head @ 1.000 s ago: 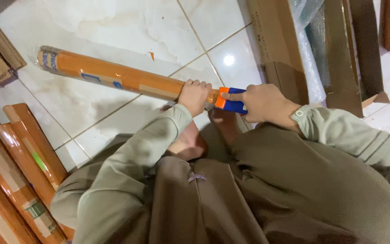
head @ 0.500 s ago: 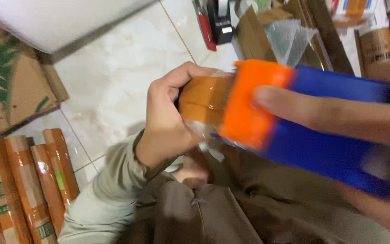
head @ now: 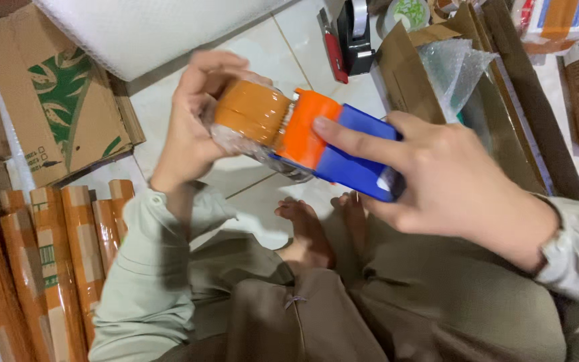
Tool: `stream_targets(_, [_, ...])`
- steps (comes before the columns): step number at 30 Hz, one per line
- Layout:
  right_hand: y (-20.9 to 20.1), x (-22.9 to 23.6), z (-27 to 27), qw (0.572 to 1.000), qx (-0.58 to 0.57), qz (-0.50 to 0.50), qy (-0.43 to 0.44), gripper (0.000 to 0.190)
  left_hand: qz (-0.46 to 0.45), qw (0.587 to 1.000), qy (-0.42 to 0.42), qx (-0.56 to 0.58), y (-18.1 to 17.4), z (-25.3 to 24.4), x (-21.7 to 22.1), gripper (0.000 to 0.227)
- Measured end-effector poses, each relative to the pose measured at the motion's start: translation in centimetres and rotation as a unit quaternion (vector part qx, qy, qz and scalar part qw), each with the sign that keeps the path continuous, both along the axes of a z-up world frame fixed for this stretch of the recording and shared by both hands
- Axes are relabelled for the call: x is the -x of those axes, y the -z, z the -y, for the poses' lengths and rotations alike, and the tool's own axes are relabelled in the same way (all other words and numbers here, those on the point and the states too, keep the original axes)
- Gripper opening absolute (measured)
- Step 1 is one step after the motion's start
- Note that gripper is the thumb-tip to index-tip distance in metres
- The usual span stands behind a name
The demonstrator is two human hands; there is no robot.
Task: The person wraps a roll of bubble wrap in a piece of cardboard, securing it with a tape dispenser. They then place the wrapped item aside and use a ruler and a utility knife to cut a sheet of bubble wrap on the floor.
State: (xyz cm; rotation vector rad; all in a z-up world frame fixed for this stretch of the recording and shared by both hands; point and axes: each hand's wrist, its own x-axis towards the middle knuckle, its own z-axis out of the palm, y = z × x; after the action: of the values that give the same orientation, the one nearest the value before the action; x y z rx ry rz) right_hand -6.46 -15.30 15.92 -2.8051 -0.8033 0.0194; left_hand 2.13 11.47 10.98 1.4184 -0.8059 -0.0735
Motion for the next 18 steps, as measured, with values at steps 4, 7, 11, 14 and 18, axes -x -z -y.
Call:
stream_targets(4, [0.8,-1.5,-2.0,1.000,-0.008,0.011,-0.020,0.081,0.067,0.985,-0.020,-0.156,-3.8,-2.7,0.6,0.053])
stream_targets(7, [1.3,-2.3,-3.4,0.999,-0.046,-0.006,-0.026,0.076,0.019,0.971,0.050,-0.233,-5.9,-3.2,1.7,0.068])
stream_targets(11, [3.1,-3.7,-5.2,0.990,-0.126,0.006,-0.057,0.065,0.135,0.886,-0.255,-0.362,-4.4,-1.5,1.8,0.038])
stream_targets(14, [4.8,-4.6,-6.1,0.985,-0.162,0.030,-0.049,0.064,0.136,0.885,-0.302,-0.328,-2.9,-2.3,0.2,0.026])
stream_targets(18, [7.5,-5.6,-6.9,0.982,-0.181,0.036,-0.040,0.064,0.138,0.888,-0.358,-0.255,-0.6,-3.7,-2.0,0.019])
